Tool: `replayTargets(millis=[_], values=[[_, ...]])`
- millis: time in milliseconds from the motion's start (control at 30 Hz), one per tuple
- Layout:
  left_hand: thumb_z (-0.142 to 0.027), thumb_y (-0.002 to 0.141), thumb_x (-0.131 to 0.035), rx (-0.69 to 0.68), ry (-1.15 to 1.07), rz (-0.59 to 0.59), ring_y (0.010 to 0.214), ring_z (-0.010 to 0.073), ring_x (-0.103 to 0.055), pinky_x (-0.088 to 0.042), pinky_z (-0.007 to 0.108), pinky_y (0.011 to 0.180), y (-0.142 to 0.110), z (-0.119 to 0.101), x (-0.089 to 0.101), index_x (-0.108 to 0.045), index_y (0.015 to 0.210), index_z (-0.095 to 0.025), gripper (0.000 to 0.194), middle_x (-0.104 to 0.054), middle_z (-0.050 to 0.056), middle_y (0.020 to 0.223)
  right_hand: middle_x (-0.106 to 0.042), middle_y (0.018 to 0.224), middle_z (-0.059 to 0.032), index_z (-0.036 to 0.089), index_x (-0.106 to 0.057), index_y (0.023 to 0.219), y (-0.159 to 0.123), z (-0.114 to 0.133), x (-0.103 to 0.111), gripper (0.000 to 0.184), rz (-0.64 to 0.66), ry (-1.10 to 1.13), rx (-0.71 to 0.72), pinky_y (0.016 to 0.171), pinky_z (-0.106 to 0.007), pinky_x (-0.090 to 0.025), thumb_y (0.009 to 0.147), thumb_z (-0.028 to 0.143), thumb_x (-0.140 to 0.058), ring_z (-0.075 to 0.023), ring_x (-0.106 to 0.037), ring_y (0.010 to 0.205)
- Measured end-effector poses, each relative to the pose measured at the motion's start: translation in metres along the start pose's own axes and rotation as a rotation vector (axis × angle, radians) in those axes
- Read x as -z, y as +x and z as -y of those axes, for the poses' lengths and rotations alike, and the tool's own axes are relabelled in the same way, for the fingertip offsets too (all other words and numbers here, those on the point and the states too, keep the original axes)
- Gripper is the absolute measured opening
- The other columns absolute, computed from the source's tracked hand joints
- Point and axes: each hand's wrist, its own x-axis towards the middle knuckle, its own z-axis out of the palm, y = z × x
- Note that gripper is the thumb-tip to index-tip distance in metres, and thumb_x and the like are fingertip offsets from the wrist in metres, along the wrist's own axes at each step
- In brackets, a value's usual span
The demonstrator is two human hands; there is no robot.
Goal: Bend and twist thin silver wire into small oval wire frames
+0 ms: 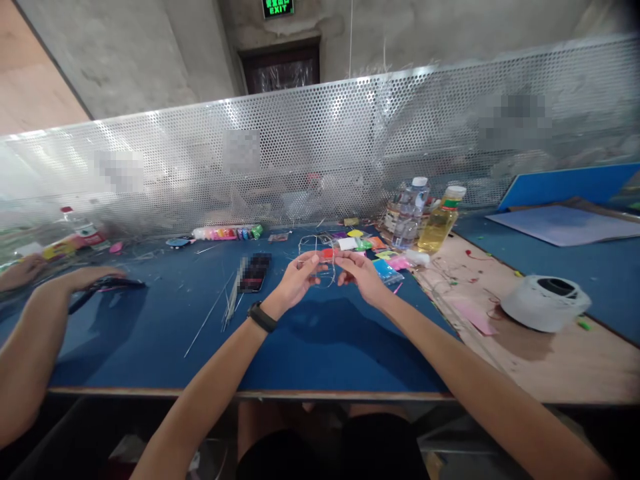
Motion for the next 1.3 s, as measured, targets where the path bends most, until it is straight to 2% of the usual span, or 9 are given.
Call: replayTargets(millis=[133,267,333,500,600,733,933,1067,1300], values=[[-0.046,0.083,-0.067,0.069,0.012,-0.076,0.082,0.0168,-0.070,-0.053,0.022,0.059,0.004,-0.001,0.003,-0.061,0.106,-0.015,0.039,-0.070,0.012,0.103,-0.061,0.059,0.0033,0.020,-0.063,0.095,-0.001,0.002,0.001,0.034,0.008,-0.105,0.051,0.046,-0.025,-0.043,0.079,0.050,-0.069,-0.0130,-0.059,0.047],[-0.052,0.082,-0.065,0.135,0.019,-0.165,0.081,0.0185,-0.072,-0.055,0.022,0.060,0.008,-0.001,0.007,-0.060,0.106,-0.013,0.046,-0.070,0.015,0.102,-0.070,0.076,-0.0021,0.021,-0.062,0.094,-0.005,0.007,0.002,0.034,0.024,-0.305,0.112,0.043,-0.027,-0.042,0.083,0.053,-0.062,-0.0117,-0.054,0.041],[-0.052,0.082,-0.066,0.173,-0.013,-0.191,0.082,0.0195,-0.072,-0.055,0.021,0.061,0.010,-0.002,0.009,-0.059,0.105,-0.012,0.046,-0.070,0.016,0.102,-0.070,0.074,-0.0024,0.022,-0.063,0.093,-0.006,0.008,0.004,0.032,0.025,-0.463,0.173,0.044,-0.028,-0.040,0.086,0.053,-0.058,-0.0121,-0.052,0.042],[-0.035,0.087,-0.064,0.264,-0.162,-0.114,0.089,0.0208,-0.071,-0.056,0.023,0.067,0.011,-0.006,0.012,-0.059,0.096,-0.011,0.027,-0.069,0.016,0.100,-0.063,0.067,-0.0017,0.023,-0.064,0.085,-0.004,0.006,0.009,0.026,0.025,-0.795,0.343,0.056,-0.030,-0.040,0.089,0.046,-0.053,-0.0166,-0.054,0.057],[-0.026,0.089,-0.059,0.306,-0.210,-0.048,0.093,0.0216,-0.070,-0.057,0.029,0.076,0.010,-0.006,0.014,-0.059,0.093,-0.012,0.014,-0.070,0.016,0.102,-0.064,0.072,-0.0027,0.023,-0.061,0.087,-0.002,0.003,0.011,0.022,0.053,-0.813,0.360,0.061,-0.031,-0.042,0.091,0.042,-0.050,-0.0173,-0.054,0.061],[-0.025,0.088,-0.057,0.314,-0.215,-0.034,0.089,0.0202,-0.070,-0.055,0.032,0.082,0.010,-0.004,0.016,-0.059,0.089,-0.014,0.011,-0.070,0.015,0.101,-0.063,0.080,-0.0044,0.022,-0.057,0.086,0.000,0.001,0.013,0.021,0.085,-0.794,0.386,0.062,-0.031,-0.042,0.093,0.040,-0.047,-0.0176,-0.054,0.064],[-0.030,0.089,-0.055,0.314,-0.192,-0.055,0.085,0.0197,-0.070,-0.054,0.030,0.074,0.011,-0.004,0.017,-0.057,0.092,-0.014,0.016,-0.070,0.015,0.102,-0.065,0.084,-0.0049,0.022,-0.058,0.092,0.000,0.003,0.014,0.024,0.070,-0.760,0.350,0.064,-0.031,-0.044,0.095,0.042,-0.044,-0.0179,-0.057,0.067],[-0.032,0.089,-0.057,0.320,-0.189,-0.062,0.084,0.0196,-0.070,-0.054,0.029,0.074,0.011,-0.003,0.018,-0.056,0.094,-0.014,0.019,-0.069,0.014,0.102,-0.069,0.096,-0.0067,0.023,-0.062,0.104,0.000,0.005,0.013,0.026,0.090,-0.702,0.315,0.066,-0.032,-0.048,0.094,0.041,-0.046,-0.0188,-0.062,0.071],[-0.044,0.089,-0.058,0.300,-0.173,-0.093,0.083,0.0184,-0.070,-0.056,0.027,0.071,0.012,0.001,0.019,-0.055,0.101,-0.015,0.032,-0.070,0.014,0.103,-0.070,0.097,-0.0068,0.025,-0.064,0.113,-0.002,0.005,0.014,0.029,0.113,-0.724,0.311,0.065,-0.033,-0.050,0.094,0.039,-0.047,-0.0199,-0.065,0.074]])
